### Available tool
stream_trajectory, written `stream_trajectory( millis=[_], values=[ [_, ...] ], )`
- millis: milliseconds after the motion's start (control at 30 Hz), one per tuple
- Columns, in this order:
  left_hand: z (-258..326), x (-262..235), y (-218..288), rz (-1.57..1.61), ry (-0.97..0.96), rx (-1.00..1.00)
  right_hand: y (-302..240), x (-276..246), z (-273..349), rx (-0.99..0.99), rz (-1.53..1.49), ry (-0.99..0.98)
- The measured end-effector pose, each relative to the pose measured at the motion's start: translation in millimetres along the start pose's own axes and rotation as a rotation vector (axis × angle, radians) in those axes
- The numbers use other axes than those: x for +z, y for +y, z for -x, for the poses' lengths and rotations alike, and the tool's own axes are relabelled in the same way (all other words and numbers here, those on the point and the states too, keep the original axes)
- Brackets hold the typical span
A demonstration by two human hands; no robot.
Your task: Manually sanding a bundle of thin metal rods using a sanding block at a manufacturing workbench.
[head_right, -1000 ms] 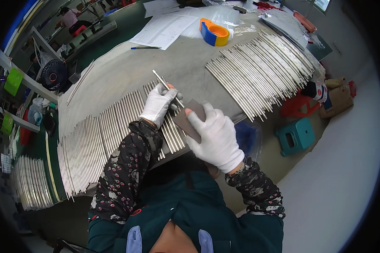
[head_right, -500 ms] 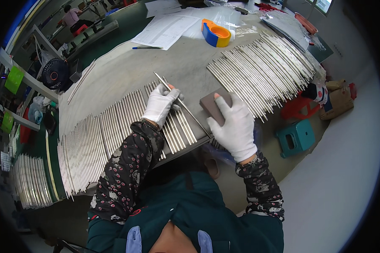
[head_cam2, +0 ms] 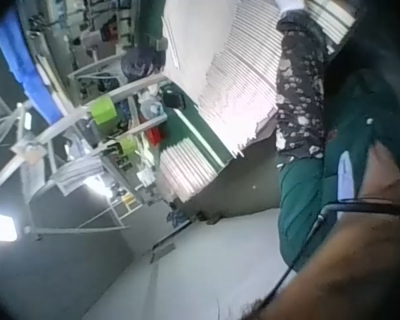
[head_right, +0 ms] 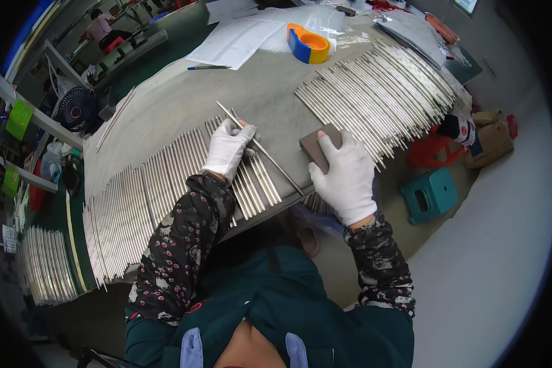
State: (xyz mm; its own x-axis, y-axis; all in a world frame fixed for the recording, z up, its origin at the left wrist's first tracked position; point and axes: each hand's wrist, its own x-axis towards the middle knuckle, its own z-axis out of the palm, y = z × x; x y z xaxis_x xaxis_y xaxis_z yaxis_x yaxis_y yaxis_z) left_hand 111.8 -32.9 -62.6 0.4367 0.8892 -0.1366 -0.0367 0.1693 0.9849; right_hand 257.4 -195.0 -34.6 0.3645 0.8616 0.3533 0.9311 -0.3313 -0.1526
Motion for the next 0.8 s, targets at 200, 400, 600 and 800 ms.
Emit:
stream_trajectory(
  millis=[200, 400, 600, 800],
  values=[
    [-2.0, -3.3, -2.5, 0.059, -0.026, -0.035, -11.5, 6.9, 6.8, -0.213, -0.166, 0.05],
    [-1.8, -1.5, 0.4, 0.034, -0.025, -0.044, -24.9, 2.9, 14.8, -0.408, -0.238, 0.028],
    [-3.9, 1.2, -5.5, -0.081, 0.001, -0.031, -9.7, -1.7, 8.3, -0.269, -0.116, 0.172],
    [-3.2, 6.4, -2.3, -0.016, 0.063, -0.007, 6.8, 6.5, 0.0, -0.077, -0.015, 0.111]
  ],
)
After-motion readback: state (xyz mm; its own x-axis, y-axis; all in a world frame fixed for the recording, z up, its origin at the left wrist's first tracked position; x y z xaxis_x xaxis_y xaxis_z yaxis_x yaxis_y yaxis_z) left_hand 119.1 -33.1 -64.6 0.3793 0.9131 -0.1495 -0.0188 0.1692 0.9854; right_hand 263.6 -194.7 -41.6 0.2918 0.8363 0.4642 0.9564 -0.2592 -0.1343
